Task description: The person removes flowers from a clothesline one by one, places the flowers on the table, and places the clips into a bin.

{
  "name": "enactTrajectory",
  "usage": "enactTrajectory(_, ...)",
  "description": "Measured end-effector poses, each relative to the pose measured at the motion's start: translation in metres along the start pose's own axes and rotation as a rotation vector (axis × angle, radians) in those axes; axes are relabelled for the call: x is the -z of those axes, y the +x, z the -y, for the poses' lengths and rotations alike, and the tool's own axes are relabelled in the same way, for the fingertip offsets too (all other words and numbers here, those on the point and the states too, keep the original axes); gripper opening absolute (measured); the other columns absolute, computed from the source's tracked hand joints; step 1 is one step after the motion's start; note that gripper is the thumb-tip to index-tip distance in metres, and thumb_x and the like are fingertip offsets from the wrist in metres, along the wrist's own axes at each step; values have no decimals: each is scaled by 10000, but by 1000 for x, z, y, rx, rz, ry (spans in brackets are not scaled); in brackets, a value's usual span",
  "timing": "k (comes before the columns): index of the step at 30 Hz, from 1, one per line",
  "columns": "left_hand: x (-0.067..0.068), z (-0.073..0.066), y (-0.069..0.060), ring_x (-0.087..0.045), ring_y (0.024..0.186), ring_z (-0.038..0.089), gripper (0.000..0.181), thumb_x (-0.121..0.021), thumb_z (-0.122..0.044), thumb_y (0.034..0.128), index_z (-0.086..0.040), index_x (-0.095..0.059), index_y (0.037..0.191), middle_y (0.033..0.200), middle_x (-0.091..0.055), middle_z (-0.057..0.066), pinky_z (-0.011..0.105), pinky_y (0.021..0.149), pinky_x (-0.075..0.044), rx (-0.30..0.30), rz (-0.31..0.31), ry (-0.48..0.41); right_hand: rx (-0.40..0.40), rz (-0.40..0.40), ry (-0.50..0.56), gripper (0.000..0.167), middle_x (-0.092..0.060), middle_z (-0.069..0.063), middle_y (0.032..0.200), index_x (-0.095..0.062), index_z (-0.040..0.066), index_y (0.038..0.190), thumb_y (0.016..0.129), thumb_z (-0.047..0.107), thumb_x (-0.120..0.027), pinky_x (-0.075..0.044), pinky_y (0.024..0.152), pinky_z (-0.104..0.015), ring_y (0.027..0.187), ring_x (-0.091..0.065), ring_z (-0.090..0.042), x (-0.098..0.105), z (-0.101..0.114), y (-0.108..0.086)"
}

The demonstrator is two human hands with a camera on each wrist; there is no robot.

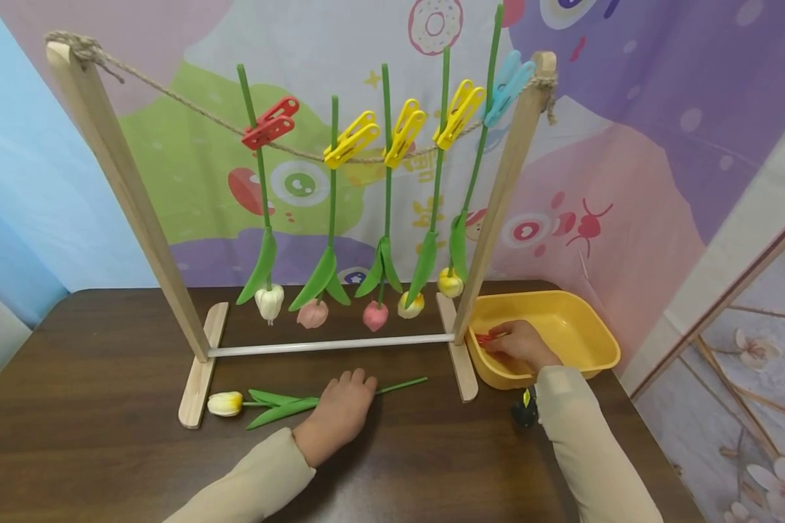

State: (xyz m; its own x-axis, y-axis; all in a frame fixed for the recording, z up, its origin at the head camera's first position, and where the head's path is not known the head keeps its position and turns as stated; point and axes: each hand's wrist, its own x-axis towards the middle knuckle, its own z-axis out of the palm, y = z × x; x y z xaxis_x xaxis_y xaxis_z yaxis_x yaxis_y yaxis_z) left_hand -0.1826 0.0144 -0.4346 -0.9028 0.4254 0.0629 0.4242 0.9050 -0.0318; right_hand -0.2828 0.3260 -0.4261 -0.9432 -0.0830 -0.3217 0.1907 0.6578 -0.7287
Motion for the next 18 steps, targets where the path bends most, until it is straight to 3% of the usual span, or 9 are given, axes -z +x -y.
enactTrajectory(10, 10, 13, -5, -560, 845, 245, 128, -638, -68, 831, -85, -611, 956, 891, -557, 79, 366, 675, -471, 20, 3, -77, 6, -44, -107, 489, -658, -223, 1006, -534, -130, 1200, 904, 252, -608, -553, 729, -326, 779, -640, -174, 7, 6, -10)
enactTrajectory(18, 15, 33, -13, -564, 808, 265, 124, -659, -90, 821, -60, -604, 928, 846, -557, 91, 386, 644, -469, 33, -57, -143, 46, -89, -129, 447, -651, -237, 1009, -590, -93, 1143, 943, 303, -534, -552, 715, -362, 780, -650, -221, 11, 20, -25)
